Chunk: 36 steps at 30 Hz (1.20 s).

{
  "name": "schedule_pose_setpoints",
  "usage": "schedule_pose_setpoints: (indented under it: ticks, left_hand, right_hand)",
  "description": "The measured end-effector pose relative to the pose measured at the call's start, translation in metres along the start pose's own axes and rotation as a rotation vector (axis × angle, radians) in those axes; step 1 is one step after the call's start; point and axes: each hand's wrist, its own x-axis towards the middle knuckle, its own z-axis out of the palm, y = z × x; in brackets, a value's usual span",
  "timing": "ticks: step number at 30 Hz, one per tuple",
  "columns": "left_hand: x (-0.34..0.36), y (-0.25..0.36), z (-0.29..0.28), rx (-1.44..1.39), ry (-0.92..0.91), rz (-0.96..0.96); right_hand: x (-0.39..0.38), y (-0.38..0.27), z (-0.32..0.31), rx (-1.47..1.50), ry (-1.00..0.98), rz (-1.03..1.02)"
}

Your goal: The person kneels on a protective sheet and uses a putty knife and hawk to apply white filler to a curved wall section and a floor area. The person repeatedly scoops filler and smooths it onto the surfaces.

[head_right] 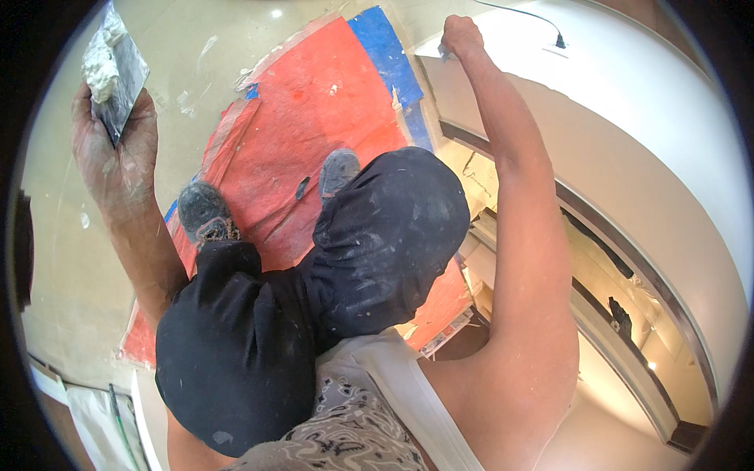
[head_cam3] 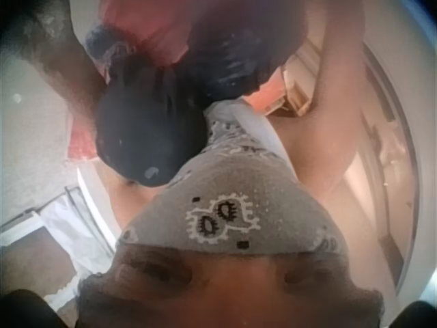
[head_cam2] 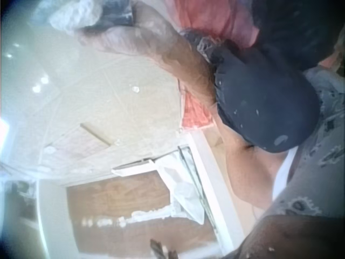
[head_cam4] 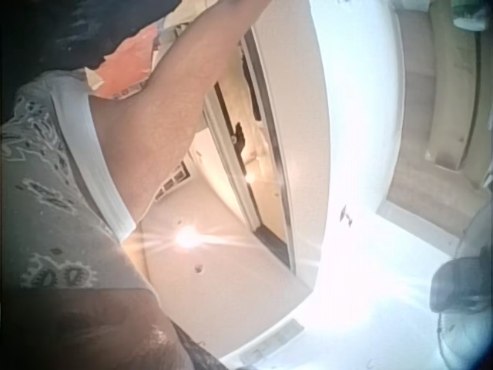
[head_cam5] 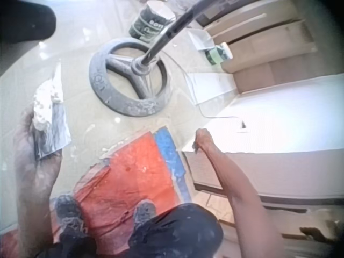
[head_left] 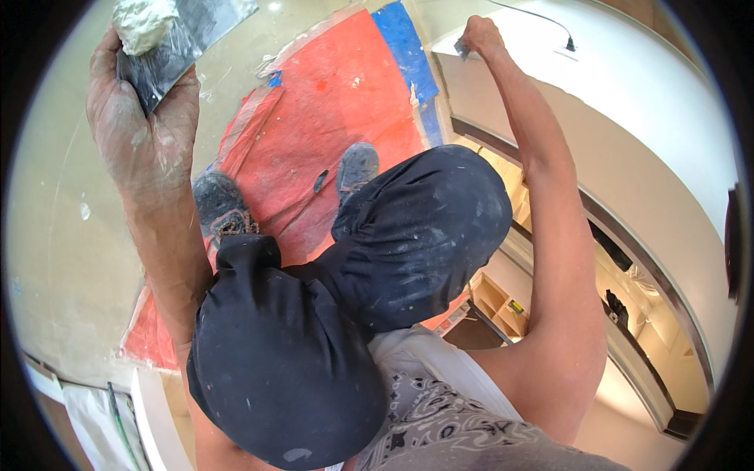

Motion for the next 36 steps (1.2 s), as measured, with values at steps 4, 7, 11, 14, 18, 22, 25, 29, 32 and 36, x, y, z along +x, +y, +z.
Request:
schedule_pose_setpoints:
  ticks: [4,7,11,14,18,22,25,29,32,36]
  left_hand:
    - [0.0,0.002,-0.003,0.031,0.001,0.009]
    - [-0.003,0.003,-0.004,0.028,-0.025,0.001]
    - [0.002,0.005,-0.01,0.02,-0.05,-0.063]
    - [0.009,-0.007,-0.015,0.113,0.032,-0.044]
    - [0.02,-0.061,-0.017,0.175,0.142,-0.13]
    - [0.026,-0.118,-0.023,0.182,0.202,-0.14]
    - [0.019,-0.15,-0.014,0.077,0.231,-0.137]
    - [0.003,-0.153,0.0,0.157,0.091,-0.195]
    - [-0.002,-0.149,0.011,0.163,0.05,-0.197]
    - [-0.006,-0.129,0.01,0.133,-0.038,-0.131]
  right_hand:
    - [0.011,0.012,-0.008,-0.041,-0.056,0.024]
    - [0.012,0.022,-0.011,-0.058,-0.021,-0.016]
    - [0.004,0.024,-0.029,-0.205,0.114,-0.065]
    - [-0.018,0.016,-0.055,0.122,0.135,-0.002]
    - [-0.048,0.007,-0.066,1.111,0.042,-0.057]
    - [-0.139,-0.064,-0.095,2.339,-0.592,-0.287]
    - [-0.188,-0.107,-0.099,2.715,-1.146,-0.545]
    - [-0.198,-0.14,-0.099,2.569,-0.654,0.035]
    - [-0.164,-0.108,-0.081,2.297,-0.257,0.063]
    - [-0.099,-0.018,-0.08,1.491,0.204,-0.05]
